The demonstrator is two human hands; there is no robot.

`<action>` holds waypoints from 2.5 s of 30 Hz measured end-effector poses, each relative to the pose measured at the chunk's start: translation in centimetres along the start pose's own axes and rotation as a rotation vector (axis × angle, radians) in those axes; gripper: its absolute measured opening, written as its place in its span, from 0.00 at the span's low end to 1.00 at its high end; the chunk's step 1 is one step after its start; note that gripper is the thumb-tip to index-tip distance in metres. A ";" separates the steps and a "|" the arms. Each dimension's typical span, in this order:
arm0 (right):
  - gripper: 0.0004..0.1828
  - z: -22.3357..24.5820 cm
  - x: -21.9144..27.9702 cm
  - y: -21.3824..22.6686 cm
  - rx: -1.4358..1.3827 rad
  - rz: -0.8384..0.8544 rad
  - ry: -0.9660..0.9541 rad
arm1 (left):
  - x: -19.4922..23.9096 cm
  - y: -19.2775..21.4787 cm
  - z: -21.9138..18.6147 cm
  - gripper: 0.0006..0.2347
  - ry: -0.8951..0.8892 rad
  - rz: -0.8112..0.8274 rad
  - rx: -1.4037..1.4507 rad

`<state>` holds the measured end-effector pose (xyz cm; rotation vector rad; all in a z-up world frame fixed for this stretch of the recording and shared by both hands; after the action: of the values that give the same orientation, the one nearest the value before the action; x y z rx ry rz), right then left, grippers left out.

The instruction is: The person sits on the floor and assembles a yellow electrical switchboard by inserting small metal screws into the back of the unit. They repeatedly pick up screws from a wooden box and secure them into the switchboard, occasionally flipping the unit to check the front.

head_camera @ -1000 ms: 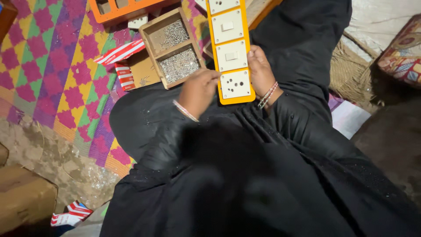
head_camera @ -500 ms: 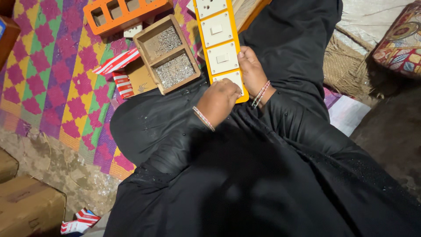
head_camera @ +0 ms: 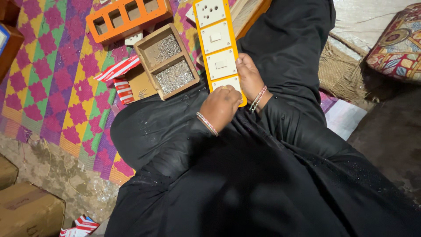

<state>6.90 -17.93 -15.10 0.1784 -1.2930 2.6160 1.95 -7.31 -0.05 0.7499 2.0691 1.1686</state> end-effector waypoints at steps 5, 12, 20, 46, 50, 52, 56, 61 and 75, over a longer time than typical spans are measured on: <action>0.11 0.2 -0.1 0.0 0.014 0.017 0.021 | -0.2 0.9 -0.3 0.07 -0.008 -0.034 -0.041; 0.12 0.6 -0.1 1.0 0.006 -0.045 0.074 | 0.5 2.5 -3.2 0.12 -0.210 -0.099 -0.247; 0.15 1.5 0.1 1.2 -0.052 -0.109 0.015 | 2.0 5.6 3.0 0.10 0.209 -0.339 -0.111; 0.21 -0.2 2.6 -1.3 0.109 0.097 -0.149 | 7.4 -7.3 10.5 0.10 0.588 0.359 1.190; 0.20 -1.0 3.5 -1.0 0.195 0.054 -0.142 | 8.1 -5.4 8.6 0.09 0.535 0.361 1.257; 0.21 -0.7 3.7 -1.8 0.221 0.066 -0.141 | 8.0 -4.7 8.1 0.09 0.540 0.336 1.272; 0.25 0.2 3.9 -5.1 0.273 0.323 -0.152 | 8.4 -4.2 8.8 0.11 0.544 0.224 1.224; 0.36 2.0 5.6 -6.6 0.468 0.322 0.117 | 9.3 -3.0 10.0 0.11 0.495 0.121 1.340; 0.48 3.8 12.4 -17.4 1.626 0.631 0.509 | 10.0 1.1 11.5 0.07 0.558 -0.031 1.369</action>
<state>-0.72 -8.91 3.11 -0.6919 1.2448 3.0731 4.48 6.44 -6.18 0.9848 3.2532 -0.3255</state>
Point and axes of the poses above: each hand's wrist, its own x-axis away from the middle knuckle, its own y-axis out of the back of the hand, z = x × y, the point moved 8 cm from there along -x, towards the middle knuckle, and after that the axes turned 9 degrees about -x, right-handed, at the moved point
